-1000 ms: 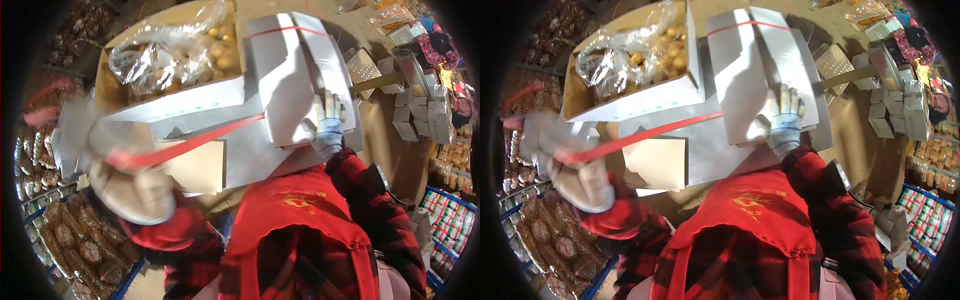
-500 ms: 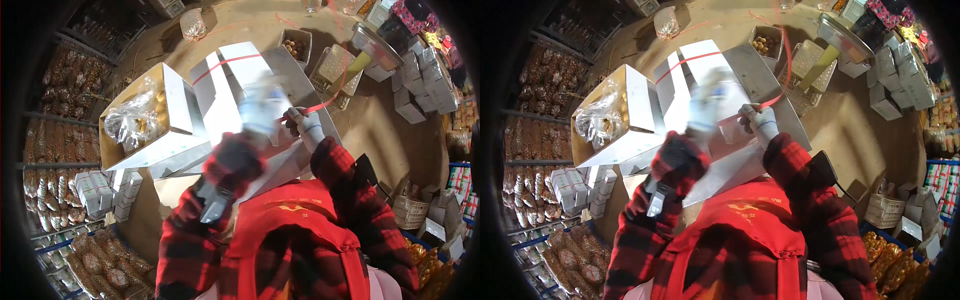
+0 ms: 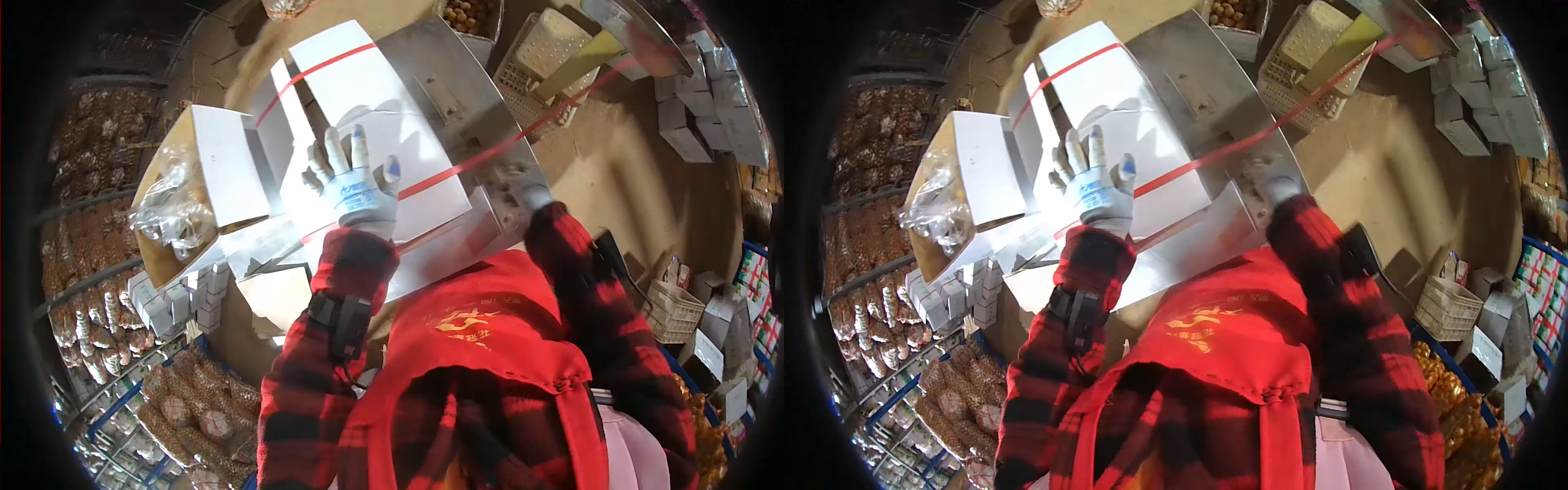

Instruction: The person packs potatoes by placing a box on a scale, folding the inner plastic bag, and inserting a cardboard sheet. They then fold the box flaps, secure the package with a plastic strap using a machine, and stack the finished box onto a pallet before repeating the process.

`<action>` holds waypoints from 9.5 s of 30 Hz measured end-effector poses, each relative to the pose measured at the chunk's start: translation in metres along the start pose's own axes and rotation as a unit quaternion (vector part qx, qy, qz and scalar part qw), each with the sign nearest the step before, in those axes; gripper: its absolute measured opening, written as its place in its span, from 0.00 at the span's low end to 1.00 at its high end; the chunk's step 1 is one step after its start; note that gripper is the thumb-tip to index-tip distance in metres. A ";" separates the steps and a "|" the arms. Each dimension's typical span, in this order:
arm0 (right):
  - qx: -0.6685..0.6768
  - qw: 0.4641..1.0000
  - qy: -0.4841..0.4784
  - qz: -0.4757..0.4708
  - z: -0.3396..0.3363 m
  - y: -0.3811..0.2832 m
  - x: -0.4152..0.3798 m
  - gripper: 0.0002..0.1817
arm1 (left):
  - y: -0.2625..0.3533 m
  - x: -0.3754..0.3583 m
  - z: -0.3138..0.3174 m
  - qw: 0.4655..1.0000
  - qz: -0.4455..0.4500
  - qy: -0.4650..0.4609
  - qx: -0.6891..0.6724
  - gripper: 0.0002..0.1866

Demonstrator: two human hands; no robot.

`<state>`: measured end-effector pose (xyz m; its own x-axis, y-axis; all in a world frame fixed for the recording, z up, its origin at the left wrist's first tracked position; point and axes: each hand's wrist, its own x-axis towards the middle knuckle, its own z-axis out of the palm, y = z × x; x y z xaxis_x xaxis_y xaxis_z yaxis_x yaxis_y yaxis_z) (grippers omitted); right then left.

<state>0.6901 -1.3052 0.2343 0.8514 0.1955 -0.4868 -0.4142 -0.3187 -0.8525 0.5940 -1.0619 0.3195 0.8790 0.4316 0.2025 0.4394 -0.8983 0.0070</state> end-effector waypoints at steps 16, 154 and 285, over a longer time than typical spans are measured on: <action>-0.639 0.765 0.078 -0.028 -0.278 0.144 0.112 0.11 | 0.006 0.002 -0.002 1.000 0.008 0.025 0.000 0.31; -0.496 0.690 -0.480 -0.218 0.165 -0.286 0.049 0.29 | 0.035 -0.148 -0.048 0.123 -0.350 0.060 -0.927 0.16; -0.677 0.333 -0.656 -0.003 1.267 0.432 -1.337 0.06 | -0.994 -1.435 -0.248 0.154 -0.763 0.434 -0.454 0.19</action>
<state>-1.0345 -0.5293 0.2759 -0.3919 0.1540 -0.9070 0.8675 -0.2664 -0.4200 -1.1501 -0.8094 0.2646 -0.6483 0.3785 -0.6606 -0.5405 0.3823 0.7495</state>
